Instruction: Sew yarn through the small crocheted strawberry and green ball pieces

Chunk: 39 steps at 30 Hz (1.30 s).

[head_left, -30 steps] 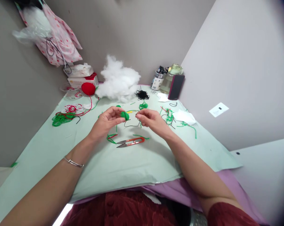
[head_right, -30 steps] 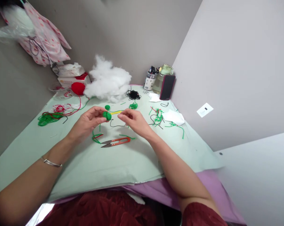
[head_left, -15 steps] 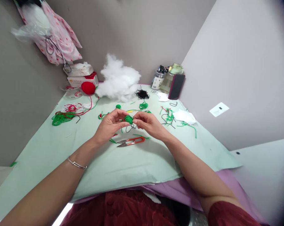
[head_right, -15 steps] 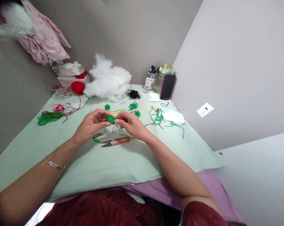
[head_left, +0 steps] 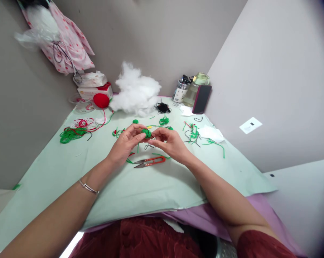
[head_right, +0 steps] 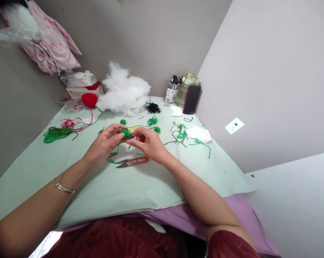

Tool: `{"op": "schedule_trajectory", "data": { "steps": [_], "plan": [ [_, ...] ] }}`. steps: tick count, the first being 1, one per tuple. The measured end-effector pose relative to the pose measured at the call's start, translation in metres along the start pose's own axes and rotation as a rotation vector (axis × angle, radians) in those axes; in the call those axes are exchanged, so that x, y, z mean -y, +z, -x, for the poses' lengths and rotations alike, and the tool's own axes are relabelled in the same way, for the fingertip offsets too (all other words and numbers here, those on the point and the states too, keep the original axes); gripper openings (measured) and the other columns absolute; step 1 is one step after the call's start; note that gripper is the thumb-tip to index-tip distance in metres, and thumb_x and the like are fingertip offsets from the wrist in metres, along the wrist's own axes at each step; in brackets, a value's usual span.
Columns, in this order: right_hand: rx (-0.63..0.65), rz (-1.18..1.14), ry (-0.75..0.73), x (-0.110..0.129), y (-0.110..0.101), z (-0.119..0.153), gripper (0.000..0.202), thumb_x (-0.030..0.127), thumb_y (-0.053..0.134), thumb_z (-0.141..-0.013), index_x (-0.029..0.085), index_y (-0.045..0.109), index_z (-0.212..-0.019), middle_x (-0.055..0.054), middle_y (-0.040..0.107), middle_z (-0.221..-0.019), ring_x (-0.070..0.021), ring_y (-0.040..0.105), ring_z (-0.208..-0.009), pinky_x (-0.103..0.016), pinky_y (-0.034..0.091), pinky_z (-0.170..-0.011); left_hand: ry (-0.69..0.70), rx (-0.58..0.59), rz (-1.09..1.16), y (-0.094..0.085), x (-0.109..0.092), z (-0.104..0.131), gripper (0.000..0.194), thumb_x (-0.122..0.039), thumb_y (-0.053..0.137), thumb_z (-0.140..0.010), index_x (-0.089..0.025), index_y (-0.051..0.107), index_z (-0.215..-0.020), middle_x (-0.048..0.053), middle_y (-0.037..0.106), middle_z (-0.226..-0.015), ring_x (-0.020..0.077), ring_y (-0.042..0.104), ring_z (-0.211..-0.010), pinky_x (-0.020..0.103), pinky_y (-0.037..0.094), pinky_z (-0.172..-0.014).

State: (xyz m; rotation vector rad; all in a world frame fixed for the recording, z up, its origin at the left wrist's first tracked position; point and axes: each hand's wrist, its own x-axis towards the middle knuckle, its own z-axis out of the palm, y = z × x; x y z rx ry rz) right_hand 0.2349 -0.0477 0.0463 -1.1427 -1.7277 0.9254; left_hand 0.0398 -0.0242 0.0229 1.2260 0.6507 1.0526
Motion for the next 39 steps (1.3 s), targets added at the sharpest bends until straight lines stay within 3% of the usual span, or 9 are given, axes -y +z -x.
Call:
{"op": "schedule_trajectory", "data": {
  "steps": [5,12,16,19,26,30,34,39],
  "plan": [
    [-0.016,0.057,-0.030,0.0010,0.0024,0.0009,0.017,0.031,0.065,-0.088,0.017,0.068,-0.079,-0.002,0.061,-0.078,-0.0119,0.048,-0.067,-0.027,0.039,-0.062,-0.028,-0.012,0.035,0.0030,-0.0041,0.0012,0.027,-0.031,0.077,-0.083,-0.023,0.069,-0.108,0.002,0.068,-0.106,0.0172,0.065,-0.101,0.035,0.051,-0.099],
    [0.009,0.013,0.056,0.0047,0.0029,0.0022,0.024,0.040,0.066,-0.087,0.018,0.062,-0.078,0.001,0.054,-0.068,-0.0112,0.041,-0.061,-0.027,0.033,-0.057,-0.077,-0.024,0.099,0.0023,-0.0062,0.0000,0.027,-0.030,0.079,-0.081,-0.021,0.065,-0.102,0.001,0.069,-0.093,0.0158,0.068,-0.092,0.038,0.052,-0.101],
    [-0.032,0.056,0.020,0.0015,0.0038,0.0019,0.030,0.044,0.074,-0.083,0.020,0.056,-0.082,0.005,0.047,-0.066,-0.0110,0.038,-0.060,-0.027,0.032,-0.057,-0.132,-0.086,0.119,0.0054,-0.0079,0.0012,0.029,-0.029,0.083,-0.076,-0.019,0.061,-0.093,-0.003,0.064,-0.083,0.0116,0.067,-0.080,0.029,0.055,-0.088],
    [0.001,0.107,-0.038,-0.0008,0.0039,0.0016,0.029,0.042,0.071,-0.087,0.021,0.052,-0.082,0.005,0.044,-0.067,-0.0108,0.036,-0.061,-0.026,0.031,-0.058,-0.151,-0.081,0.088,0.0081,-0.0076,0.0028,0.031,-0.030,0.083,-0.077,-0.019,0.060,-0.094,-0.004,0.063,-0.084,0.0104,0.066,-0.080,0.026,0.054,-0.083],
    [0.131,-0.015,-0.027,0.0021,-0.0034,0.0014,0.024,0.040,0.058,-0.095,0.020,0.052,-0.084,0.004,0.046,-0.069,-0.0117,0.042,-0.063,-0.026,0.034,-0.059,-0.125,-0.009,0.134,0.0070,-0.0044,0.0016,0.028,-0.031,0.082,-0.079,-0.019,0.060,-0.093,-0.001,0.068,-0.087,0.0141,0.069,-0.086,0.036,0.055,-0.096],
    [0.127,-0.059,-0.006,0.0018,-0.0057,0.0002,0.021,0.038,0.058,-0.094,0.019,0.055,-0.085,0.003,0.051,-0.072,-0.0112,0.044,-0.063,-0.027,0.036,-0.060,-0.144,-0.001,0.147,0.0047,-0.0046,0.0008,0.029,-0.031,0.081,-0.079,-0.020,0.065,-0.100,0.000,0.071,-0.091,0.0141,0.069,-0.083,0.034,0.057,-0.091],
    [0.107,-0.098,0.044,0.0008,-0.0036,-0.0009,0.028,0.045,0.061,-0.091,0.018,0.059,-0.087,0.001,0.054,-0.075,-0.0105,0.043,-0.062,-0.026,0.036,-0.058,-0.144,0.002,0.141,0.0041,-0.0054,0.0009,0.032,-0.031,0.079,-0.081,-0.020,0.068,-0.109,0.004,0.073,-0.102,0.0151,0.070,-0.084,0.033,0.056,-0.089],
    [0.060,-0.070,0.086,-0.0022,0.0018,-0.0013,0.033,0.049,0.073,-0.081,0.017,0.064,-0.083,0.006,0.042,-0.061,-0.0095,0.032,-0.057,-0.026,0.025,-0.054,-0.104,-0.005,0.153,0.0051,-0.0035,0.0011,0.027,-0.032,0.076,-0.084,-0.021,0.066,-0.107,0.003,0.074,-0.099,0.0151,0.069,-0.087,0.033,0.053,-0.093]
  ]
}}
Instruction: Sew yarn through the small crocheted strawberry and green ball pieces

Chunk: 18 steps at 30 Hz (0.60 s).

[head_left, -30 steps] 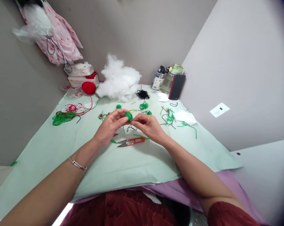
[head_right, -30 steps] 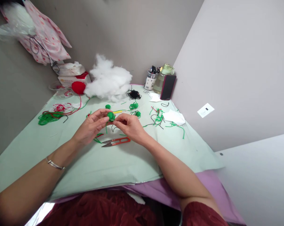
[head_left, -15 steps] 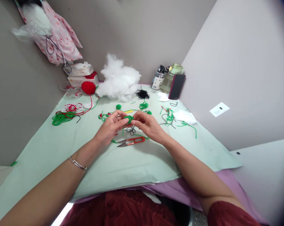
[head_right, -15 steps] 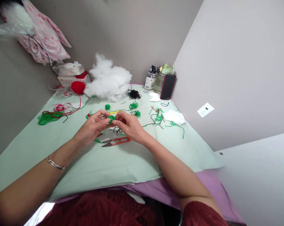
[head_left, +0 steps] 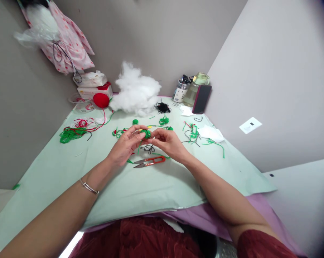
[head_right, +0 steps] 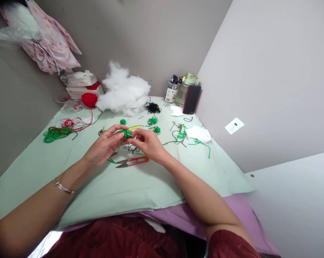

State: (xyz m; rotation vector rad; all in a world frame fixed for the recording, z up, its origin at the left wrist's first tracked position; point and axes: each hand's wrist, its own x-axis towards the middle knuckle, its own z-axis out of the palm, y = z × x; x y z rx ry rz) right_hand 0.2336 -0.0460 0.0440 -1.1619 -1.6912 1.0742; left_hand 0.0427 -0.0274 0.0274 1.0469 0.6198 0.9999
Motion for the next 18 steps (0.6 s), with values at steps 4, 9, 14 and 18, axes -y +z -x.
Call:
{"op": "schedule_trajectory", "data": {
  "steps": [4,9,14,18],
  "plan": [
    [0.011,-0.037,0.017,0.003,-0.001,0.001,0.026,0.041,0.068,-0.084,0.016,0.067,-0.078,0.004,0.048,-0.062,-0.0090,0.034,-0.057,-0.026,0.026,-0.053,0.027,-0.026,-0.076,-0.003,0.004,-0.001,0.024,-0.032,0.076,-0.084,-0.022,0.066,-0.104,0.000,0.071,-0.097,0.0132,0.067,-0.086,0.030,0.051,-0.091],
    [0.073,-0.195,0.109,0.006,-0.003,0.000,0.018,0.033,0.070,-0.077,0.016,0.069,-0.075,0.004,0.052,-0.060,-0.0084,0.038,-0.055,-0.025,0.029,-0.052,0.106,-0.048,-0.237,-0.004,0.008,-0.003,0.030,-0.031,0.078,-0.081,-0.020,0.067,-0.106,0.003,0.070,-0.097,0.0167,0.066,-0.089,0.032,0.051,-0.088],
    [0.102,-0.440,0.214,-0.001,-0.001,-0.005,0.014,0.028,0.072,-0.070,0.016,0.066,-0.069,0.006,0.044,-0.051,-0.0063,0.032,-0.049,-0.024,0.022,-0.049,0.258,-0.051,-0.377,-0.001,0.010,-0.003,0.024,-0.027,0.079,-0.079,-0.019,0.069,-0.100,0.005,0.069,-0.100,0.0178,0.063,-0.094,0.031,0.050,-0.088],
    [0.125,-0.467,0.199,-0.002,-0.002,-0.006,0.013,0.026,0.073,-0.071,0.016,0.065,-0.070,0.007,0.043,-0.053,-0.0056,0.031,-0.049,-0.024,0.021,-0.049,0.272,-0.052,-0.375,-0.004,0.013,-0.005,0.023,-0.027,0.079,-0.080,-0.020,0.070,-0.100,0.004,0.069,-0.098,0.0172,0.064,-0.092,0.030,0.050,-0.086]
  ]
}}
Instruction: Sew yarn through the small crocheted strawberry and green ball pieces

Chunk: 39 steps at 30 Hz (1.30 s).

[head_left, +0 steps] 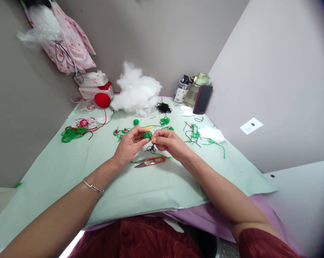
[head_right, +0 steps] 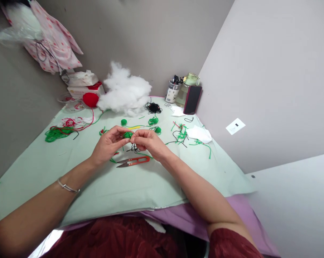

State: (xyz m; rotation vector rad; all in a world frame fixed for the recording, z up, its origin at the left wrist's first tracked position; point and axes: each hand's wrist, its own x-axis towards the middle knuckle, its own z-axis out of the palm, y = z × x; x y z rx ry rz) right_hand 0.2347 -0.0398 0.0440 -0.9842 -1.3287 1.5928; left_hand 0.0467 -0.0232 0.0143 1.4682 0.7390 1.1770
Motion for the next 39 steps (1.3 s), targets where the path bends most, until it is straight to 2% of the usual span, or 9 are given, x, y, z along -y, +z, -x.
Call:
{"op": "schedule_trajectory", "data": {
  "steps": [7,10,13,17,20,25,29,33,39],
  "plan": [
    [0.037,0.135,-0.067,0.005,0.000,0.006,0.019,0.034,0.074,-0.079,0.016,0.068,-0.076,0.005,0.049,-0.059,-0.0076,0.038,-0.054,-0.024,0.027,-0.052,-0.244,0.070,0.294,-0.007,-0.001,-0.002,0.032,-0.035,0.077,-0.084,-0.022,0.068,-0.111,0.002,0.072,-0.095,0.0162,0.069,-0.089,0.034,0.052,-0.095],
    [0.043,0.135,-0.060,0.006,0.001,0.008,0.022,0.036,0.074,-0.080,0.016,0.067,-0.075,0.006,0.047,-0.057,-0.0074,0.036,-0.054,-0.024,0.026,-0.051,-0.305,0.094,0.367,-0.006,-0.006,-0.002,0.034,-0.035,0.079,-0.082,-0.022,0.069,-0.112,0.002,0.073,-0.091,0.0159,0.070,-0.083,0.034,0.055,-0.092],
    [0.037,0.114,-0.046,0.006,0.002,0.008,0.020,0.035,0.074,-0.078,0.016,0.069,-0.078,0.006,0.048,-0.057,-0.0069,0.035,-0.053,-0.023,0.026,-0.050,-0.288,0.083,0.338,-0.005,-0.008,-0.002,0.032,-0.033,0.080,-0.080,-0.023,0.070,-0.109,0.000,0.071,-0.089,0.0140,0.069,-0.080,0.033,0.055,-0.089],
    [0.017,0.048,-0.010,0.005,0.002,0.003,0.017,0.031,0.074,-0.074,0.014,0.070,-0.077,0.000,0.063,-0.069,-0.0047,0.033,-0.050,-0.023,0.023,-0.047,-0.151,0.068,0.153,-0.004,-0.004,-0.002,0.028,-0.029,0.080,-0.080,-0.021,0.072,-0.106,0.000,0.070,-0.089,0.0137,0.068,-0.080,0.029,0.055,-0.084],
    [0.018,-0.007,0.018,0.003,0.005,0.000,0.017,0.029,0.074,-0.071,0.014,0.067,-0.072,-0.001,0.065,-0.072,-0.0034,0.031,-0.047,-0.023,0.020,-0.046,-0.072,0.044,0.048,-0.003,0.001,-0.001,0.027,-0.029,0.081,-0.079,-0.019,0.073,-0.104,0.001,0.070,-0.083,0.0141,0.067,-0.075,0.027,0.053,-0.075],
    [0.029,0.179,-0.086,0.012,0.008,0.007,0.018,0.032,0.070,-0.080,0.015,0.068,-0.079,0.002,0.058,-0.069,-0.0063,0.040,-0.054,-0.023,0.032,-0.051,-0.169,0.048,0.206,-0.006,0.000,-0.004,0.028,-0.029,0.080,-0.081,-0.020,0.071,-0.106,0.001,0.072,-0.090,0.0147,0.070,-0.082,0.029,0.057,-0.084],
    [-0.133,0.316,-0.242,0.021,-0.004,0.014,0.018,0.030,0.064,-0.088,0.016,0.067,-0.099,0.002,0.059,-0.073,-0.0093,0.053,-0.065,-0.025,0.044,-0.064,-0.292,0.085,0.468,-0.018,-0.009,-0.006,0.028,-0.022,0.077,-0.084,-0.020,0.069,-0.111,0.003,0.075,-0.103,0.0152,0.073,-0.093,0.029,0.056,-0.098],
    [-0.343,0.291,-0.355,0.019,-0.020,0.010,0.018,0.031,0.060,-0.091,0.015,0.068,-0.095,0.001,0.063,-0.072,-0.0103,0.060,-0.066,-0.026,0.047,-0.064,-0.344,0.105,0.579,-0.024,-0.016,-0.007,0.022,-0.019,0.075,-0.085,-0.018,0.069,-0.106,0.005,0.076,-0.103,0.0158,0.074,-0.091,0.027,0.058,-0.094],
    [-0.337,0.254,-0.396,0.015,-0.013,0.010,0.020,0.035,0.065,-0.091,0.018,0.065,-0.100,0.000,0.071,-0.072,-0.0087,0.057,-0.053,-0.025,0.043,-0.054,-0.330,0.105,0.637,-0.027,-0.019,-0.006,0.022,-0.016,0.076,-0.082,-0.018,0.070,-0.103,0.006,0.077,-0.099,0.0159,0.074,-0.086,0.026,0.061,-0.086]
  ]
}}
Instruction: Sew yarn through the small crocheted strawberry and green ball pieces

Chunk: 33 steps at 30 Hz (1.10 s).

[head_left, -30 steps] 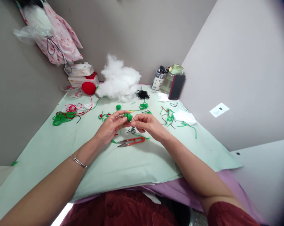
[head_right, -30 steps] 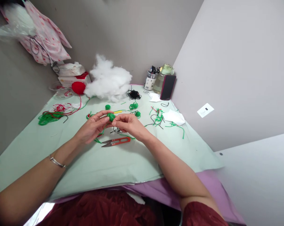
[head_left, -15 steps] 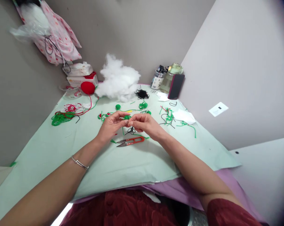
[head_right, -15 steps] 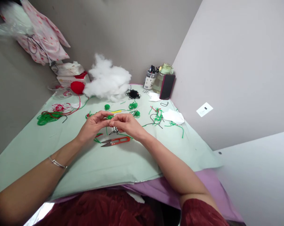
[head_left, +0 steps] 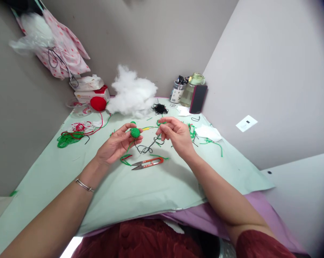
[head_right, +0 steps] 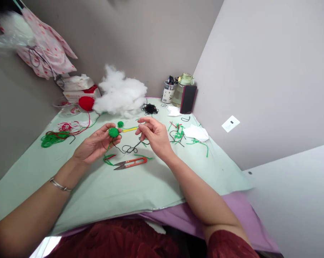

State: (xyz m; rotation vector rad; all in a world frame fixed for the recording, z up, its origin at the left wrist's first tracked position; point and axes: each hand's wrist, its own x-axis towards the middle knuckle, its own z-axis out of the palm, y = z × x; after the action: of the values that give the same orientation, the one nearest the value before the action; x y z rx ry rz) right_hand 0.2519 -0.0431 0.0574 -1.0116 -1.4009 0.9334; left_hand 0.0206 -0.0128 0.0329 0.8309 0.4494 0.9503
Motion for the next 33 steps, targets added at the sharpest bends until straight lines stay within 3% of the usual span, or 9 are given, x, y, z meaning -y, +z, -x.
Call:
{"op": "schedule_trajectory", "data": {
  "steps": [8,14,19,33],
  "plan": [
    [-0.033,0.056,-0.053,0.008,0.005,0.005,0.019,0.034,0.075,-0.082,0.017,0.068,-0.077,0.000,0.061,-0.075,-0.0075,0.046,-0.058,-0.024,0.038,-0.053,0.004,0.031,0.000,-0.003,-0.003,0.002,0.027,-0.019,0.081,-0.079,-0.017,0.072,-0.104,0.007,0.076,-0.100,0.0161,0.074,-0.084,0.024,0.061,-0.083],
    [0.129,-0.022,0.055,0.009,0.014,0.009,0.022,0.038,0.076,-0.080,0.017,0.069,-0.078,0.002,0.058,-0.067,-0.0083,0.043,-0.057,-0.025,0.038,-0.052,0.047,-0.095,-0.034,0.006,0.003,-0.001,0.022,-0.021,0.079,-0.083,-0.017,0.072,-0.103,0.003,0.076,-0.095,0.0139,0.074,-0.091,0.025,0.057,-0.096],
    [0.253,-0.009,0.114,0.007,0.025,0.015,0.023,0.038,0.074,-0.081,0.016,0.068,-0.079,0.001,0.057,-0.069,-0.0089,0.044,-0.059,-0.025,0.037,-0.054,0.068,-0.118,-0.060,0.009,0.005,-0.001,0.025,-0.022,0.084,-0.077,-0.018,0.071,-0.099,0.002,0.077,-0.093,0.0141,0.074,-0.089,0.028,0.056,-0.097],
    [0.274,0.020,0.189,0.006,0.026,0.016,0.023,0.038,0.071,-0.082,0.017,0.065,-0.077,0.002,0.054,-0.065,-0.0089,0.043,-0.057,-0.023,0.037,-0.052,0.105,-0.136,-0.120,0.011,0.005,0.000,0.023,-0.016,0.083,-0.075,-0.018,0.070,-0.094,0.002,0.076,-0.092,0.0154,0.072,-0.091,0.034,0.052,-0.103]
  ]
}}
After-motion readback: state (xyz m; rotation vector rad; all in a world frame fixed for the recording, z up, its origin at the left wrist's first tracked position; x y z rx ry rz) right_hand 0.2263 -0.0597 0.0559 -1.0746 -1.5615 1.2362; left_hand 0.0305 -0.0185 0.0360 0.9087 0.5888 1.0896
